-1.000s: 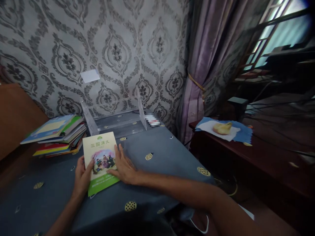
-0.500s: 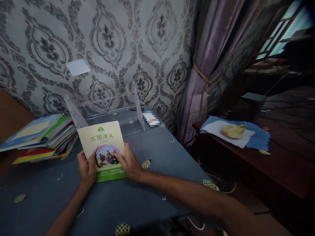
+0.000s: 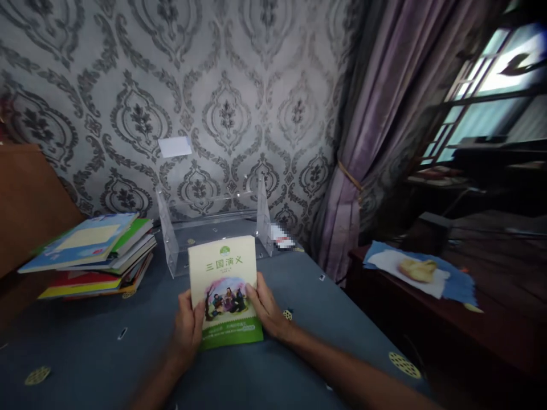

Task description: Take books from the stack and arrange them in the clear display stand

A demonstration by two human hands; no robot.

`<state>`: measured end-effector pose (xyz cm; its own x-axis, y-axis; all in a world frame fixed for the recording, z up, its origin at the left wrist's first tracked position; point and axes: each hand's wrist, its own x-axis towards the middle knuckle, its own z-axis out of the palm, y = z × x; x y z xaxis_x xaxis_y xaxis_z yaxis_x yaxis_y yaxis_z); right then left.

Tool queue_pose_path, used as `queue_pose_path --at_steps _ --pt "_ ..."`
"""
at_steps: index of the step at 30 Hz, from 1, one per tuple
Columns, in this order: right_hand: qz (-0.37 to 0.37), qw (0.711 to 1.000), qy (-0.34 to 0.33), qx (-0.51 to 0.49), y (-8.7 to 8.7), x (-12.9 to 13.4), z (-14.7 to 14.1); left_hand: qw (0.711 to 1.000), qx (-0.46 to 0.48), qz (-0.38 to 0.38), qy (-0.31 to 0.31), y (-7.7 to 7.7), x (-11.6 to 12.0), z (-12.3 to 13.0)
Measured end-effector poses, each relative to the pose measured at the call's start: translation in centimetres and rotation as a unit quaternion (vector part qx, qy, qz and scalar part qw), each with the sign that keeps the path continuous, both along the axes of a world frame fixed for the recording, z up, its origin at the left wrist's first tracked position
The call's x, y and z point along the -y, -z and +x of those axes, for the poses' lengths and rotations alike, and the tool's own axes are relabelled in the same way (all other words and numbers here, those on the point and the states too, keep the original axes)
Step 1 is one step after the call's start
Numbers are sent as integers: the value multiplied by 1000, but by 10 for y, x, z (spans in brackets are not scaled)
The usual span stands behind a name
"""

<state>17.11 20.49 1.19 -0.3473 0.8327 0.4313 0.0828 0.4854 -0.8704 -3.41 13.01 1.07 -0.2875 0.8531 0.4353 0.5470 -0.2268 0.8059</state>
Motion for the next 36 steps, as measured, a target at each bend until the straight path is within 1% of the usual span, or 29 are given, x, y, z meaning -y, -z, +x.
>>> queue_pose_path --at_steps 3,7,9,11,14,17,21,25,28,30,32,34,36 --pt "-16 1000 -18 -7 -3 -7 3 998 -2 -28 53 -8 1 -3" --pt "-57 992 -93 -55 -7 -15 3 990 -21 -66 127 -27 4 -14" --pt "-87 987 -120 -67 -9 -17 3 982 -22 -87 165 -34 6 -21" --pt "-116 982 -135 -66 -9 -18 4 976 -17 -102 194 -39 6 -26" --pt "-137 979 -135 -65 -9 -20 8 970 -10 -105 221 -39 0 -26" --pt "-123 984 -109 -65 -11 -25 14 975 -28 -85 205 -36 -15 -21" --pt "-60 996 -56 -43 -16 -36 25 983 -87 -72 144 -34 -35 -11" --pt "-20 999 -25 -21 -19 -50 37 984 -99 -59 135 -36 -52 -1" --pt "3 1000 -13 -15 -27 -62 44 986 -104 -44 120 -40 -65 5" --pt "19 999 -14 -22 -38 -72 48 987 -115 -32 104 -48 -75 9" --pt "39 999 -14 -24 -55 -83 52 987 -131 -17 96 -63 -85 13" --pt "69 997 -9 -19 -76 -96 55 985 -150 10 89 -83 -96 15" --pt "110 994 -3 -11 -102 -111 58 980 -182 47 68 -109 -109 16"
